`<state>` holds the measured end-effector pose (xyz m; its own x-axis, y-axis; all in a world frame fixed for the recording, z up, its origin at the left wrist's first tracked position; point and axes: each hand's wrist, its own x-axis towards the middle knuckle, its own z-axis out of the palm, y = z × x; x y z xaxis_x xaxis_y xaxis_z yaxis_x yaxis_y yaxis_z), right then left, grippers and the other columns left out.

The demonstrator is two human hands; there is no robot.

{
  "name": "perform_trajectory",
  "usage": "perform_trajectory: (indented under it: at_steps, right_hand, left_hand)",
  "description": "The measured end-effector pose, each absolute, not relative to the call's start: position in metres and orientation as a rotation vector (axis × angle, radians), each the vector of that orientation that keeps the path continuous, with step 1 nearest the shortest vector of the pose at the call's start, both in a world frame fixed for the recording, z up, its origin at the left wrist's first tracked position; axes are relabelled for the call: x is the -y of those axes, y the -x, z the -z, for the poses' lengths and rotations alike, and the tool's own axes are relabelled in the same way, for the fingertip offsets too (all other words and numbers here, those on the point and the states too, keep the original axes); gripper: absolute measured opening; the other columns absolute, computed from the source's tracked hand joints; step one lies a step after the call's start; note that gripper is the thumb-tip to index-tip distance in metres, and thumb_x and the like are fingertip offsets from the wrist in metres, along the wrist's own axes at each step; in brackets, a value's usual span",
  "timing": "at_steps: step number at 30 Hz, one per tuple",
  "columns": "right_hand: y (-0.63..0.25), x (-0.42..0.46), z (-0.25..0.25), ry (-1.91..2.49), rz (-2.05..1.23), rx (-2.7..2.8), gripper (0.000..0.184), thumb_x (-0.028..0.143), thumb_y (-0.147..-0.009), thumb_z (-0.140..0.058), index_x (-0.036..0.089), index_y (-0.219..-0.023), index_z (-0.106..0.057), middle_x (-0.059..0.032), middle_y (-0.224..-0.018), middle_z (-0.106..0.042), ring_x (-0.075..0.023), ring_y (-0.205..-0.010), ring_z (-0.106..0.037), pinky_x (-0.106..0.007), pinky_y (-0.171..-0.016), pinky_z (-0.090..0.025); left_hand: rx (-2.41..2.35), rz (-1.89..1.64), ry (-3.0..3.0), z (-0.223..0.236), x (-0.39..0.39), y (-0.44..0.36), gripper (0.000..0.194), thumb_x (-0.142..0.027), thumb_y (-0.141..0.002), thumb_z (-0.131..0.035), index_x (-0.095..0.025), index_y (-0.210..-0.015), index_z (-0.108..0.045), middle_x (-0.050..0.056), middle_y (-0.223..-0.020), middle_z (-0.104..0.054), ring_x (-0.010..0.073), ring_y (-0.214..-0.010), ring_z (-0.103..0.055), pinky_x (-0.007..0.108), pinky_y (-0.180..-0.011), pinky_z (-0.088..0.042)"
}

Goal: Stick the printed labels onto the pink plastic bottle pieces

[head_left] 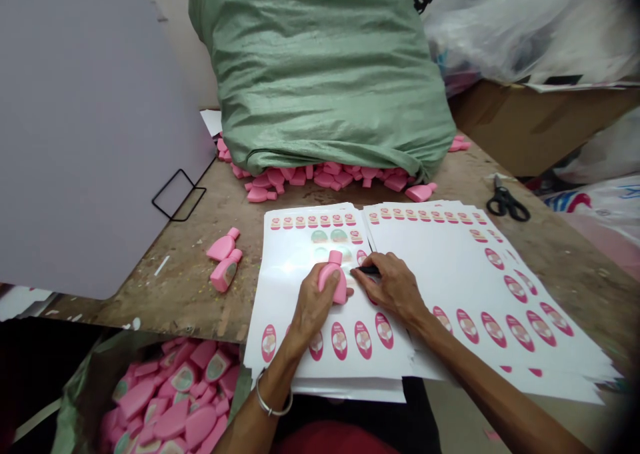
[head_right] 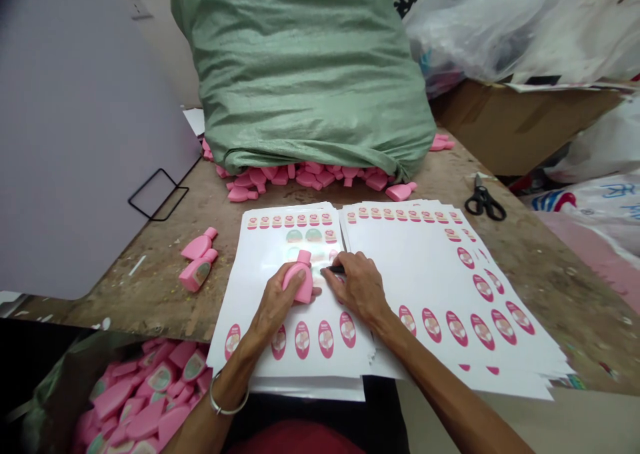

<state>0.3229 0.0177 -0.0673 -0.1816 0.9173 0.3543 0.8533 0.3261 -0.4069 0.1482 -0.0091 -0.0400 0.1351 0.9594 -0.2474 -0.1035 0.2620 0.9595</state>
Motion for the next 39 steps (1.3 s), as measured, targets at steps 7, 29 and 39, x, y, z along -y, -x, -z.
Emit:
perform_trajectory:
  at_steps: [7, 29, 39]
  right_hand:
    - [-0.316, -0.011, 0.057, 1.396, 0.321, 2.210, 0.019, 0.031, -0.087, -0.055, 0.018, -0.073, -0.057, -0.0028, -0.067, -0.061, -0.0179, -0.068, -0.050, -0.032, -0.065, -0.031]
    - [-0.332, -0.017, 0.042, 1.614, -0.862, 1.526, 0.036, 0.054, -0.074, -0.063, 0.019, -0.071, -0.055, 0.0016, -0.064, -0.055, -0.0126, -0.058, -0.049, -0.026, -0.055, -0.040]
    - [-0.290, 0.015, 0.005, 1.422, -0.972, 1.488, 0.033, 0.048, -0.077, -0.064, 0.019, -0.090, -0.072, -0.0036, -0.081, -0.069, -0.0156, -0.069, -0.059, -0.027, -0.062, -0.048]
  left_hand:
    - [-1.119, -1.008, -0.958, 0.043, 0.009, -0.148, 0.039, -0.048, -0.084, -0.055, -0.014, -0.105, -0.054, 0.006, -0.080, -0.065, 0.0213, -0.074, -0.070, 0.031, -0.069, -0.054]
    - [-1.106, -1.024, -0.905, 0.044, 0.009, -0.145, 0.045, -0.051, -0.084, -0.053, -0.013, -0.109, -0.054, 0.006, -0.070, -0.067, 0.0207, -0.067, -0.069, 0.031, -0.065, -0.054]
    - [-0.839, -1.258, -0.471, 0.031, 0.025, -0.147, 0.055, -0.057, -0.082, -0.053, -0.008, -0.107, -0.063, 0.014, -0.094, -0.069, 0.0246, -0.088, -0.067, 0.039, -0.080, -0.055]
